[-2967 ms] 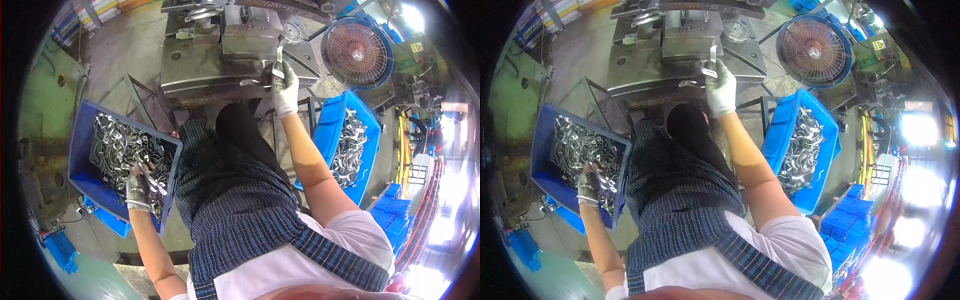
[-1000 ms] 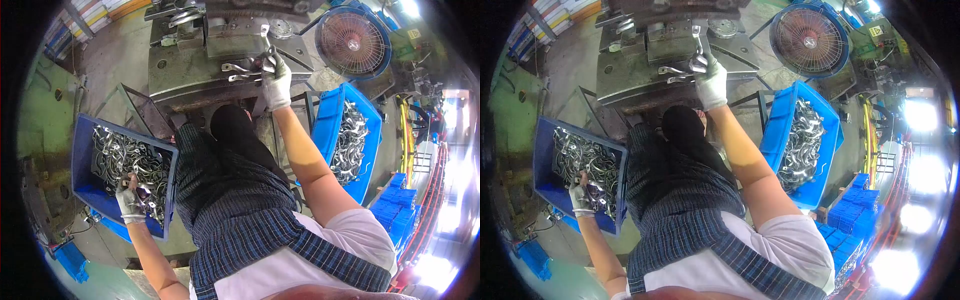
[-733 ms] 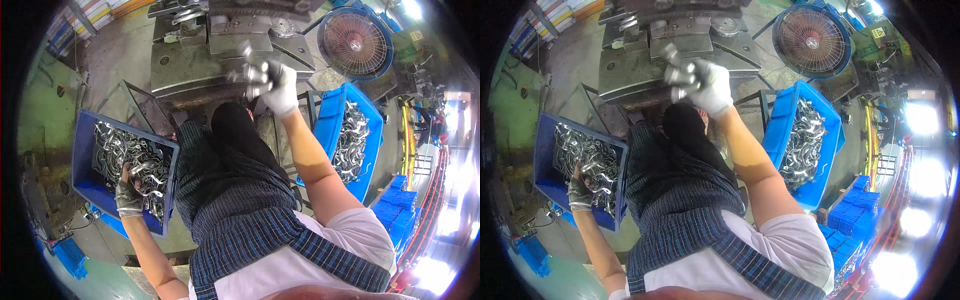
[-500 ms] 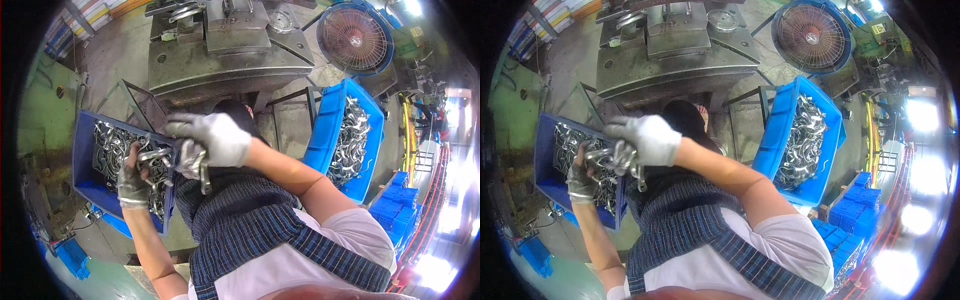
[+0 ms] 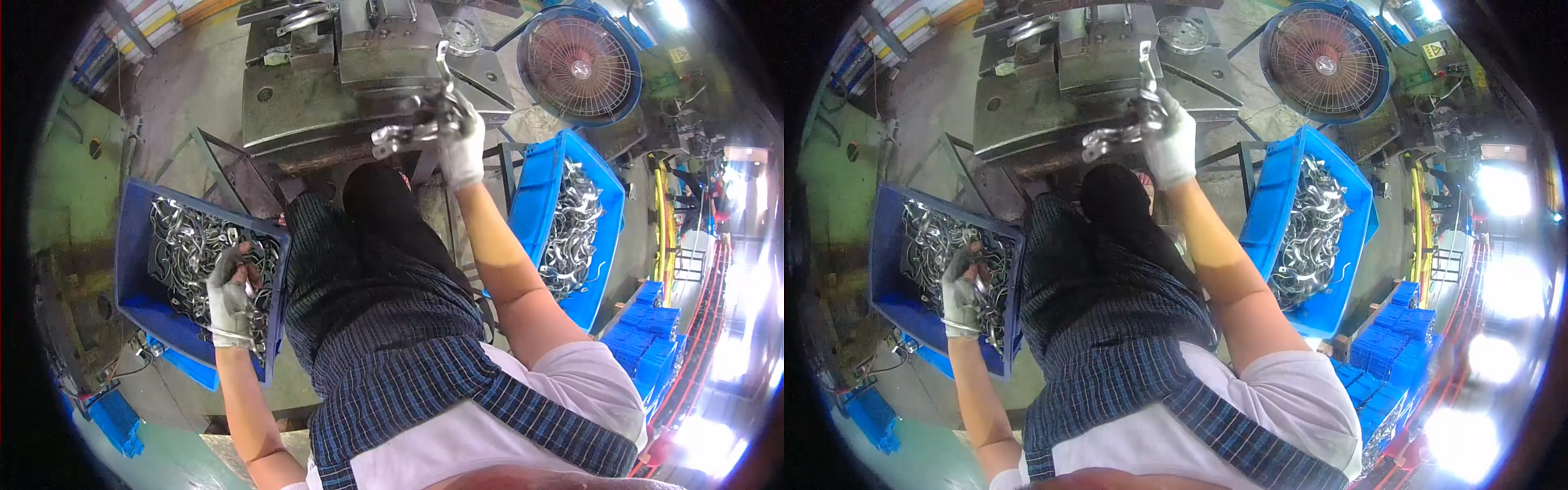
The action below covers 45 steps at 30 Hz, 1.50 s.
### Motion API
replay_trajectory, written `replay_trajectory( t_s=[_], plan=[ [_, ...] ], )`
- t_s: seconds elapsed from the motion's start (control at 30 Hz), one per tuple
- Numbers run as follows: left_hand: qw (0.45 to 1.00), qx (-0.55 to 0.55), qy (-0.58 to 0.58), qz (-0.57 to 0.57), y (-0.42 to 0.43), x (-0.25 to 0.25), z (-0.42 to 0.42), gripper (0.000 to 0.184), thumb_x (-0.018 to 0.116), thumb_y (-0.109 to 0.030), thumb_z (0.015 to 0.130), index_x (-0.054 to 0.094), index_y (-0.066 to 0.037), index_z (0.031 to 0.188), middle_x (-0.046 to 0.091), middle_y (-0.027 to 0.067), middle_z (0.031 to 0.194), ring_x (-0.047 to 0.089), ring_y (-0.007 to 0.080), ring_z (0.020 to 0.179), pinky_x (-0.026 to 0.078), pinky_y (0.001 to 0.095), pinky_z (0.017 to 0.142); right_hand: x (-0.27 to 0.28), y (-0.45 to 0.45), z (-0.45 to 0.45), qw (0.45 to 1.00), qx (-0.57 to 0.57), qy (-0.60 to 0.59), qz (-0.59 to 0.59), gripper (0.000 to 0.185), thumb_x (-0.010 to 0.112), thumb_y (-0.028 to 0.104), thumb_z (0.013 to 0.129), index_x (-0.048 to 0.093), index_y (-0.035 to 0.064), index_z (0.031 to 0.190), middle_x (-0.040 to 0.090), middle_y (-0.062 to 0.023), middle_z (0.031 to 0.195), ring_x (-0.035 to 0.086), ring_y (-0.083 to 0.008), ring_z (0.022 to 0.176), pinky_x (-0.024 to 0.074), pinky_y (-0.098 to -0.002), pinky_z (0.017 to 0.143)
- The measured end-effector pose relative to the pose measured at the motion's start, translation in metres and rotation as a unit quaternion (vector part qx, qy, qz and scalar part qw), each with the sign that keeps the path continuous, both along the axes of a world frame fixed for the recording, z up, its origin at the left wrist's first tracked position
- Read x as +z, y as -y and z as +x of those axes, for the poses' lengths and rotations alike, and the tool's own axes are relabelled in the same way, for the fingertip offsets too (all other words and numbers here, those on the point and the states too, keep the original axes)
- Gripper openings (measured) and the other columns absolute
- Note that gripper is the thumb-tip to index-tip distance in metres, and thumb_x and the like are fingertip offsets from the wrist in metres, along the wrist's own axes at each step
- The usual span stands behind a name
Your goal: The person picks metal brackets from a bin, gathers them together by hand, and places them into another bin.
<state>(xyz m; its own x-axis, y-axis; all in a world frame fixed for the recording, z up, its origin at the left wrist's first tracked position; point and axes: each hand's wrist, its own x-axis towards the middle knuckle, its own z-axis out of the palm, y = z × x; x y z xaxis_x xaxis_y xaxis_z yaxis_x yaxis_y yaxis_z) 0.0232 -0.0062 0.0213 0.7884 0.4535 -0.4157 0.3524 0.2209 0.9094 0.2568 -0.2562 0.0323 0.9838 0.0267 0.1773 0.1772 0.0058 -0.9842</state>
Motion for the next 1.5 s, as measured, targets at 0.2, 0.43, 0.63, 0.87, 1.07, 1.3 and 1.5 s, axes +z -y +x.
replay_trajectory(
  t_s=[0.2, 0.43, 0.63, 0.87, 1.07, 1.3, 1.5],
  plan=[
    [0.999, 0.038, 0.031, 0.009, -0.003, 0.006, 0.001, 0.034, 0.057, -0.011, 0.077, 0.052, 0.001, 0.109, 0.058, 0.0068, 0.078, 0.055, 0.0148, 0.068, 0.045, 0.0238, 0.058, -0.019, -0.002, 0.034, 0.985, -0.007, 0.146, -0.091, 0.021, 0.053, -0.001, 0.073, 0.057, -0.001, 0.094, 0.06, -0.0089, 0.072, 0.053, -0.0096, 0.064, 0.0425, -0.0232, 0.059],
    [0.985, 0.074, 0.068, 0.143, -0.001, 0.01, 0.015, 0.04, 0.05, -0.001, 0.081, 0.042, -0.002, 0.12, 0.061, 0.0073, 0.084, 0.053, 0.0092, 0.068, 0.042, 0.02, 0.058, -0.021, 0.004, 0.035, 0.981, 0.012, 0.142, -0.136, 0.019, 0.056, 0.004, 0.073, 0.057, -0.0006, 0.092, 0.059, -0.0119, 0.072, 0.054, -0.0141, 0.061, 0.0427, -0.0257, 0.058],
    [0.995, 0.057, 0.086, -0.005, -0.004, 0.009, 0.018, 0.043, 0.046, 0.007, 0.079, 0.042, -0.002, 0.12, 0.06, 0.009, 0.085, 0.05, 0.008, 0.058, 0.043, 0.0194, 0.051, -0.012, -0.01, 0.023, 0.996, 0.052, 0.071, 0.013, 0.018, 0.06, 0.007, 0.074, 0.057, 0.0008, 0.09, 0.06, -0.008, 0.072, 0.055, -0.009, 0.065, 0.0457, -0.0232, 0.054],
    [0.983, 0.136, 0.051, -0.113, 0.007, -0.003, 0.037, 0.04, 0.048, -0.001, 0.078, 0.044, -0.003, 0.117, 0.058, 0.0126, 0.091, 0.056, 0.0173, 0.071, 0.046, 0.0263, 0.061, 0.043, 0.002, -0.049, 0.926, 0.336, 0.141, -0.096, 0.034, 0.062, 0.007, 0.071, 0.053, -0.0019, 0.103, 0.06, -0.0075, 0.079, 0.059, -0.0116, 0.07, 0.049, -0.0247, 0.063],
    [0.969, 0.058, 0.194, -0.143, 0.069, 0.014, 0.084, 0.034, 0.05, -0.003, 0.08, 0.046, 0.0, 0.114, 0.057, 0.0177, 0.1, 0.057, 0.0193, 0.085, 0.046, 0.027, 0.074, 0.001, -0.055, -0.094, 0.925, 0.287, 0.068, -0.239, 0.04, 0.065, 0.017, 0.066, 0.054, 0.0066, 0.103, 0.059, -0.0156, 0.078, 0.059, -0.0316, 0.072, 0.0466, -0.0355, 0.061],
    [0.977, 0.155, 0.112, -0.095, 0.033, 0.008, 0.059, 0.03, 0.047, -0.024, 0.087, 0.051, -0.002, 0.107, 0.06, 0.0101, 0.066, 0.044, 0.0083, 0.041, 0.033, 0.0184, 0.038, -0.003, 0.001, -0.053, 0.977, 0.205, -0.025, 0.048, 0.021, 0.047, -0.006, 0.072, 0.052, 0.0027, 0.09, 0.06, -0.0055, 0.082, 0.057, -0.0115, 0.074, 0.0464, -0.0228, 0.062],
    [0.995, 0.071, 0.063, -0.005, 0.041, 0.021, 0.04, 0.028, 0.049, -0.026, 0.086, 0.055, -0.002, 0.1, 0.057, 0.0037, 0.06, 0.038, 0.0035, 0.04, 0.026, 0.0155, 0.038, -0.069, 0.02, 0.026, 0.982, -0.016, 0.071, -0.175, 0.024, 0.05, 0.007, 0.08, 0.052, 0.002, 0.103, 0.057, -0.0109, 0.094, 0.057, -0.0194, 0.077, 0.0452, -0.03, 0.061]
  ],
)
